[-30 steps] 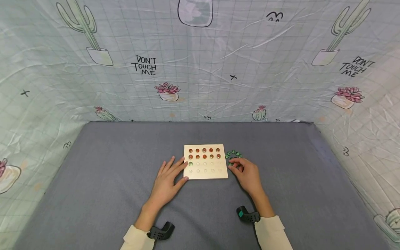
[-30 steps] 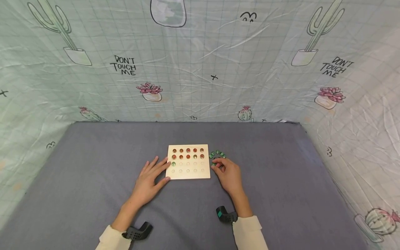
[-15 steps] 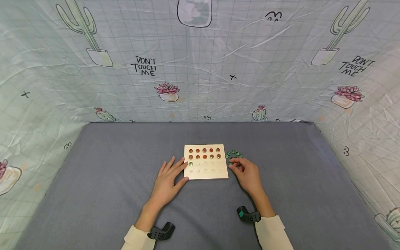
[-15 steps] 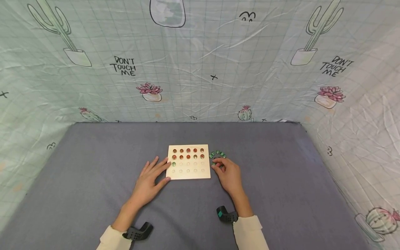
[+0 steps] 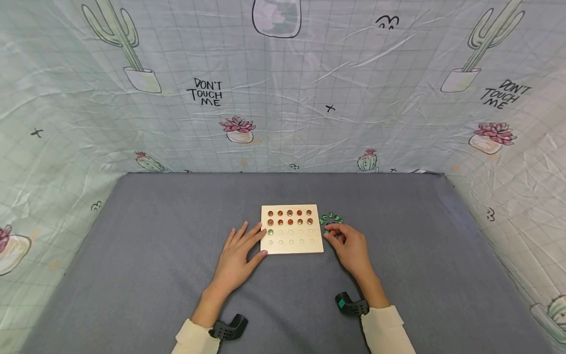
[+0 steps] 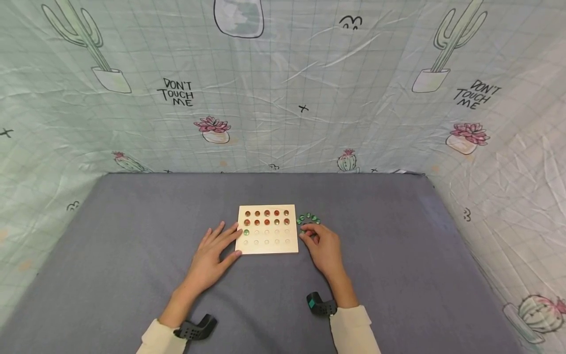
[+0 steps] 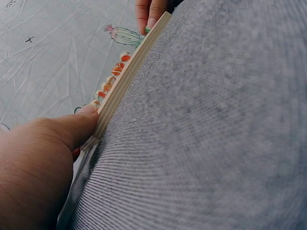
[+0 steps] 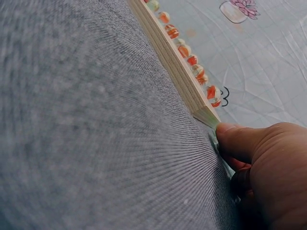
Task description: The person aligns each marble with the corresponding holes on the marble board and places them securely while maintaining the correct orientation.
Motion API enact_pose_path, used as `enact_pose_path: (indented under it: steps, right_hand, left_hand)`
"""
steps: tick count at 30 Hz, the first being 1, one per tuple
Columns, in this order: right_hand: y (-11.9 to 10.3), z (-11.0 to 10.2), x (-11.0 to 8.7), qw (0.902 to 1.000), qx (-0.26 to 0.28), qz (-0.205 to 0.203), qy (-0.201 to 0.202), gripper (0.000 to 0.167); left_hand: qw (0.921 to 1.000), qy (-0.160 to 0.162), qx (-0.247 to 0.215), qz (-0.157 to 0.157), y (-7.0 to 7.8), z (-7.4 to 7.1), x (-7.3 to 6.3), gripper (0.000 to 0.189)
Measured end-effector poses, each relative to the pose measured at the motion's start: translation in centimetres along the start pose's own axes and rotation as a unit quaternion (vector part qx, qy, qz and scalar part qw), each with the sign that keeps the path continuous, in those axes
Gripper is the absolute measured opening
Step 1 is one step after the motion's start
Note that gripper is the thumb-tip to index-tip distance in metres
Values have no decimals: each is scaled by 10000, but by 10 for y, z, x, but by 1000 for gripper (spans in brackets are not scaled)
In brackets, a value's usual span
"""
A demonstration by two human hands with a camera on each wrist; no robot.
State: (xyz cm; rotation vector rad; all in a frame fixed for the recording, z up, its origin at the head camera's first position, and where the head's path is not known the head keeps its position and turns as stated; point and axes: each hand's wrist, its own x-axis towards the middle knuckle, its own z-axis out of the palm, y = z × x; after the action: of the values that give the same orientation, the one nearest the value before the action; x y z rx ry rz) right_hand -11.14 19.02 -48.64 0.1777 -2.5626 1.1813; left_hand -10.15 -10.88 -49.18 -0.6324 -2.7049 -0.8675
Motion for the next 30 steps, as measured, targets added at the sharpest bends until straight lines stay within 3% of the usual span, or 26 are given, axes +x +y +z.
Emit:
enact_pose_path:
  steps: [19,30]
  right_hand:
    - [-7,-4,5,9999,71,0,144,17]
    - [-23,5,8,9997,209,-52,72,16]
  left_hand:
    - [10000,44,20,25,2,3,-1,54]
    - [10000,48,12,15,2,0,-1,54]
